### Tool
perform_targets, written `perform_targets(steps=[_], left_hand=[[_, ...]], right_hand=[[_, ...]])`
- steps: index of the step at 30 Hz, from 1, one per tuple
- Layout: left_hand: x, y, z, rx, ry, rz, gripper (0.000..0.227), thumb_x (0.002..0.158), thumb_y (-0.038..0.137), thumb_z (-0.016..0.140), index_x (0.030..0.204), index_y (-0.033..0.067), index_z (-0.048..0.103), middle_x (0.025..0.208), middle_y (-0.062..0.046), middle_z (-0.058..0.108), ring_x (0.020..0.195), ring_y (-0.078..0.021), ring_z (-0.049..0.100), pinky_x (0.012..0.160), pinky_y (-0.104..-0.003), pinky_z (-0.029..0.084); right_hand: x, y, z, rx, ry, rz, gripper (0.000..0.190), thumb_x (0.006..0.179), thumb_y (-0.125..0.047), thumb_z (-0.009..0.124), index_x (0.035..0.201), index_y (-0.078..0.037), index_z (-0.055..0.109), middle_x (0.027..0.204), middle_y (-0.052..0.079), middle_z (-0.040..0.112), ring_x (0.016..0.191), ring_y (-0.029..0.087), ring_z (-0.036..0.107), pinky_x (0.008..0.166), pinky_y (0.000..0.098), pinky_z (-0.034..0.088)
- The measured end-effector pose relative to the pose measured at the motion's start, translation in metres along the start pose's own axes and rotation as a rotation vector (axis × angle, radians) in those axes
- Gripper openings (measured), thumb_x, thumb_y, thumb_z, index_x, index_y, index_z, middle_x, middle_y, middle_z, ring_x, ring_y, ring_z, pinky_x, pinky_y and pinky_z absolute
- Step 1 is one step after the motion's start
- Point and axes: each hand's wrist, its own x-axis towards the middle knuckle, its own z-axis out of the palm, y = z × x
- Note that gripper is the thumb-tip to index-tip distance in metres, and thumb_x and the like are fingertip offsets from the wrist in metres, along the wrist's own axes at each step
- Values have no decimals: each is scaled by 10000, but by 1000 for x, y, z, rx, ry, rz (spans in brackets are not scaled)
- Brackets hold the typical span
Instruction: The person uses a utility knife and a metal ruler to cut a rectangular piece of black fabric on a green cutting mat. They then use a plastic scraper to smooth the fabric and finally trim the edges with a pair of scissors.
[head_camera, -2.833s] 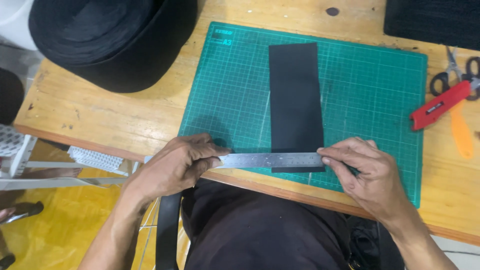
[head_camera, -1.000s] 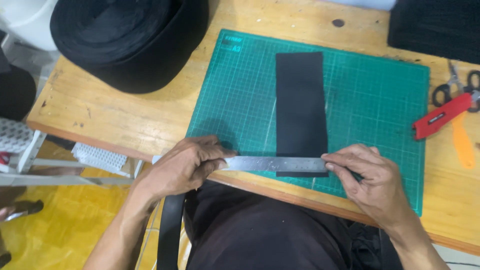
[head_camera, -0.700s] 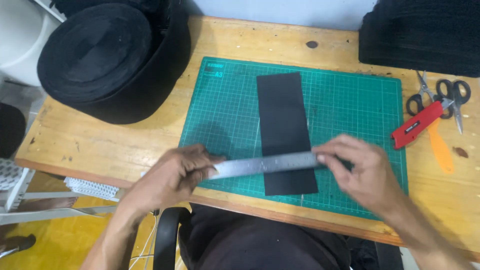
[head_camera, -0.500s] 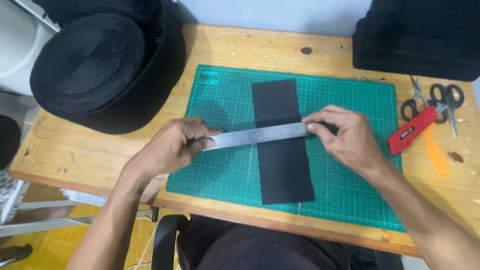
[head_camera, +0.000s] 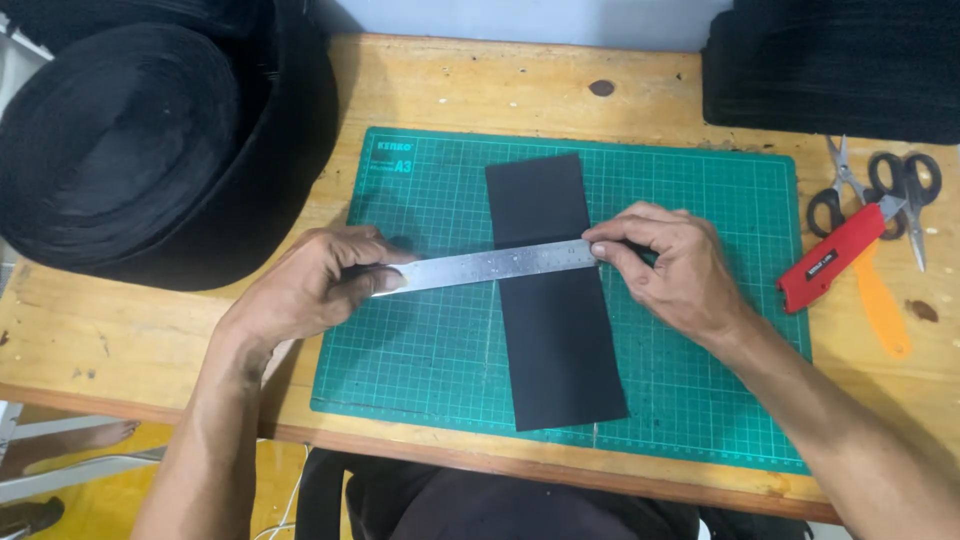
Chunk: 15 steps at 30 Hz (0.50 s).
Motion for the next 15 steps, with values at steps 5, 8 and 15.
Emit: perform_targets(steps=[5, 8, 15], left_hand=[[0, 1, -1, 15, 2, -1, 249, 882, 91, 740, 1100, 141, 849, 742, -123, 713, 687, -228, 622, 679, -426, 530], [0, 4, -1, -4, 7, -18, 270, 881, 70, 730, 1116, 138, 844, 752, -133, 719, 704, -238, 644, 715, -418, 541], [-1, 3, 0, -26, 9, -16, 255, 871, 83, 744, 1100, 134, 844, 771, -139, 753, 708, -247, 679, 711, -439, 556]], right_hand=[[-2, 2, 1, -5, 11, -14, 91, 931, -84, 756, 969, -147, 809, 886, 43, 761, 858, 271, 735, 816, 354, 504], [-2, -1, -1, -2, 14, -18, 115, 927, -51, 749, 978, -131, 813, 879, 59, 761, 839, 289, 734, 814, 365, 500], [-4, 3, 4, -22, 22, -43, 115, 931, -60, 755, 992, -137, 814, 895, 54, 760, 853, 294, 733, 812, 366, 498]])
